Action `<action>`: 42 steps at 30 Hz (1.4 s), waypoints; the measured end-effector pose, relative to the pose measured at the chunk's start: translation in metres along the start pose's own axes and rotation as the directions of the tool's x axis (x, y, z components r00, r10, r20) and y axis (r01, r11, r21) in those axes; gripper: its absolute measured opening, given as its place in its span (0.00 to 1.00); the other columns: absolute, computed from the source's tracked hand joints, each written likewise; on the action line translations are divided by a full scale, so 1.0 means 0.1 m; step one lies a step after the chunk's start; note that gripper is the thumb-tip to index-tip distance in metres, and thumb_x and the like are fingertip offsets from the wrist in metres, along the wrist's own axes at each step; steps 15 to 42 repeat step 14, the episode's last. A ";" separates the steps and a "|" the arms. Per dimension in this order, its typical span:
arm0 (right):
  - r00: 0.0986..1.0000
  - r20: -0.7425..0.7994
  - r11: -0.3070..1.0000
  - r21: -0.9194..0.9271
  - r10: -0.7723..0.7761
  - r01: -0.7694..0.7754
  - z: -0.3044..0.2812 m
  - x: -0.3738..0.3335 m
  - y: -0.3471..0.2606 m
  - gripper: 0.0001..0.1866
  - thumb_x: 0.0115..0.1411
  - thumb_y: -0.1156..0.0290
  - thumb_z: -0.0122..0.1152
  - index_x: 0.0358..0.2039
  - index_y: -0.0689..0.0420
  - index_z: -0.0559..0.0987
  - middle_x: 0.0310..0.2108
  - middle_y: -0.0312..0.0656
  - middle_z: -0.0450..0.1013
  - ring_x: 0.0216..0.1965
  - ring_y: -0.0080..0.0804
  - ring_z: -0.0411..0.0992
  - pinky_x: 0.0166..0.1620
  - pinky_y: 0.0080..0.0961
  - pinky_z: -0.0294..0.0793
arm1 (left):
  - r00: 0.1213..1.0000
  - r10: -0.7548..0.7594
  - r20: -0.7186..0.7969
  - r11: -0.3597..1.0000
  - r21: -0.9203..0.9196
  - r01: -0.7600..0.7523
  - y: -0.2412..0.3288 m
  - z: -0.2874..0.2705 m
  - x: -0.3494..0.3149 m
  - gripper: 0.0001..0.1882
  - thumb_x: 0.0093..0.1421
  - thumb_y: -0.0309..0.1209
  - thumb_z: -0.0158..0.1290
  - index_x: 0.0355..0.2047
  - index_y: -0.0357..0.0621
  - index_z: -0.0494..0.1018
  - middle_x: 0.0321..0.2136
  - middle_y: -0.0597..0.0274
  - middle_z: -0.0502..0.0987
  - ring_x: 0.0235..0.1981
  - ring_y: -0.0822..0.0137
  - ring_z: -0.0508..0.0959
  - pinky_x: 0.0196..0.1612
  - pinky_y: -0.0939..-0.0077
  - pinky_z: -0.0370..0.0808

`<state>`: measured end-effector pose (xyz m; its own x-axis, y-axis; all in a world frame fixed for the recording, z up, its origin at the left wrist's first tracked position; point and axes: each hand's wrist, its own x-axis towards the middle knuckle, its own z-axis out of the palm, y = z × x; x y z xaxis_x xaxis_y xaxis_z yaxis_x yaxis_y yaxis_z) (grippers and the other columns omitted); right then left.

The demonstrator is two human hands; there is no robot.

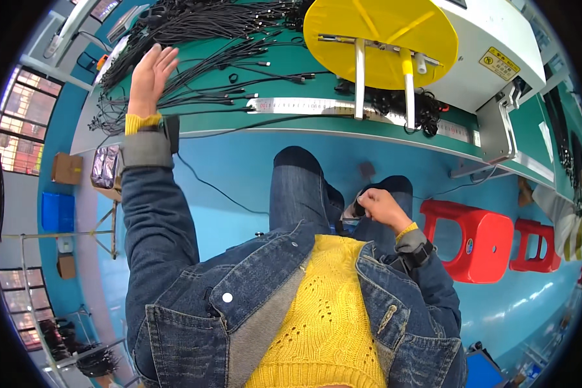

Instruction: Bundling and taping black electrical cables using a tabletop winding machine.

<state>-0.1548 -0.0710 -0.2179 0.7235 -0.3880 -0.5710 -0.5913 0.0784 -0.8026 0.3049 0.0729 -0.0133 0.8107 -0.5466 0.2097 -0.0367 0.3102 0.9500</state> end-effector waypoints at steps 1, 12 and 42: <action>1.000 -0.014 0.999 0.029 0.023 -0.023 0.01 0.01 0.03 0.11 0.56 0.64 0.52 0.26 0.59 0.73 0.14 0.32 0.65 0.13 0.16 0.61 0.17 0.14 0.60 | 1.000 -0.010 0.017 1.000 0.004 0.010 -0.08 0.06 -0.03 0.15 0.55 0.33 0.52 0.39 0.33 0.70 0.32 0.60 0.74 0.35 0.68 0.74 0.39 0.76 0.72; 0.940 -0.101 0.880 -0.397 -0.326 0.262 -0.12 0.12 -0.03 0.16 0.53 0.59 0.52 0.27 0.60 0.77 0.24 0.47 0.73 0.28 0.35 0.73 0.34 0.31 0.71 | 0.708 0.134 0.694 0.319 0.646 -0.694 -1.33 1.03 -1.40 0.18 0.42 0.28 0.60 0.36 0.39 0.74 0.35 0.51 0.72 0.40 0.51 0.71 0.45 0.63 0.67; 0.950 -0.147 0.927 -0.302 -0.277 0.224 -0.18 0.07 0.04 0.16 0.53 0.58 0.53 0.28 0.59 0.77 0.24 0.48 0.74 0.29 0.37 0.73 0.35 0.32 0.70 | 0.661 0.230 0.714 0.349 0.574 -0.741 -1.59 1.32 -1.35 0.17 0.42 0.25 0.60 0.35 0.39 0.74 0.34 0.51 0.72 0.39 0.52 0.71 0.45 0.63 0.67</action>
